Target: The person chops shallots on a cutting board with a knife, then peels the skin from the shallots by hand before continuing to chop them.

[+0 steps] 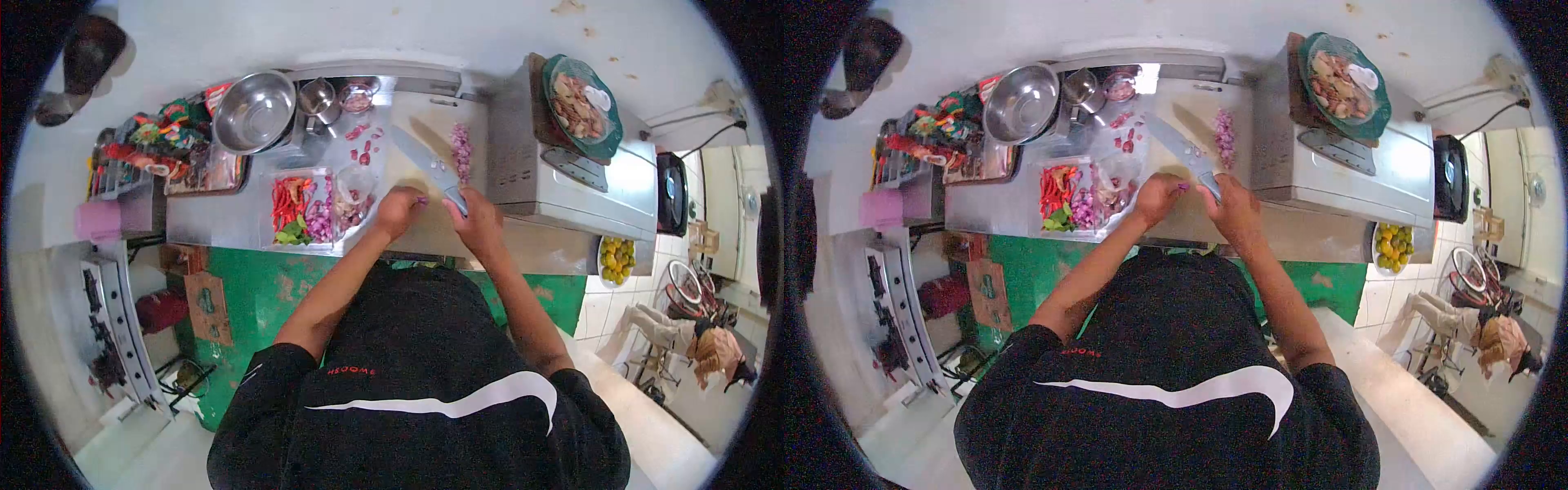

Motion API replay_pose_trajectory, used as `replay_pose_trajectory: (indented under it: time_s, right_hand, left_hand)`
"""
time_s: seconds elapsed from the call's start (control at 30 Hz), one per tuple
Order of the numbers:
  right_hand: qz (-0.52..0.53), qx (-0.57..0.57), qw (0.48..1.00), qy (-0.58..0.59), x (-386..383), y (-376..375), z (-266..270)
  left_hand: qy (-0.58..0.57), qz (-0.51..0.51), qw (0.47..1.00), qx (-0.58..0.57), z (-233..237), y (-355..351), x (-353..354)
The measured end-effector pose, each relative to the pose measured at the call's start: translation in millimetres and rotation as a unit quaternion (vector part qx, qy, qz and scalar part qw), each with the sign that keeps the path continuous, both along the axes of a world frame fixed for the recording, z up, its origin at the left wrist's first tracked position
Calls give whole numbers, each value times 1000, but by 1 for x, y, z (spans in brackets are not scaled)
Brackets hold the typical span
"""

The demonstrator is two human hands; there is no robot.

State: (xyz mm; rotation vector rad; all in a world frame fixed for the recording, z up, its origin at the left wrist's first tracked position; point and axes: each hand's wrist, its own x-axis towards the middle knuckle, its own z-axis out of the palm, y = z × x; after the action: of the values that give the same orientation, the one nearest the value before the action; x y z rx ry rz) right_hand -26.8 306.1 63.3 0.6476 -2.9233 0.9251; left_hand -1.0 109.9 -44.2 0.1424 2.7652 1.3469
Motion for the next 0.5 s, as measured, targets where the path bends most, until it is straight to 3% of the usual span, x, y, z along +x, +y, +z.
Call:
replay_pose_trajectory:
  time_s: [0.07,0.17,0.3,0.37,0.4,0.47,0.5]
  right_hand:
    - [-28,22,999,-13,6,5,-18]
    - [-88,43,994,-51,13,8,-36]
    - [-112,61,987,-102,14,10,-56]
    - [-124,51,986,-104,17,12,-58]
    - [-119,50,987,-101,17,12,-55]
    - [-116,47,987,-98,18,13,-54]
    - [-112,47,988,-98,18,15,-54]
  left_hand:
    - [91,-7,994,-56,-21,0,-2]
    - [112,-57,985,-117,-33,-6,-7]
    - [153,-38,976,-149,39,-3,-3]
    - [256,-195,922,-214,62,2,-14]
    - [256,-199,922,-213,63,1,-20]
    - [150,-361,899,-197,64,-4,-36]
    - [151,-364,898,-197,60,-6,-43]
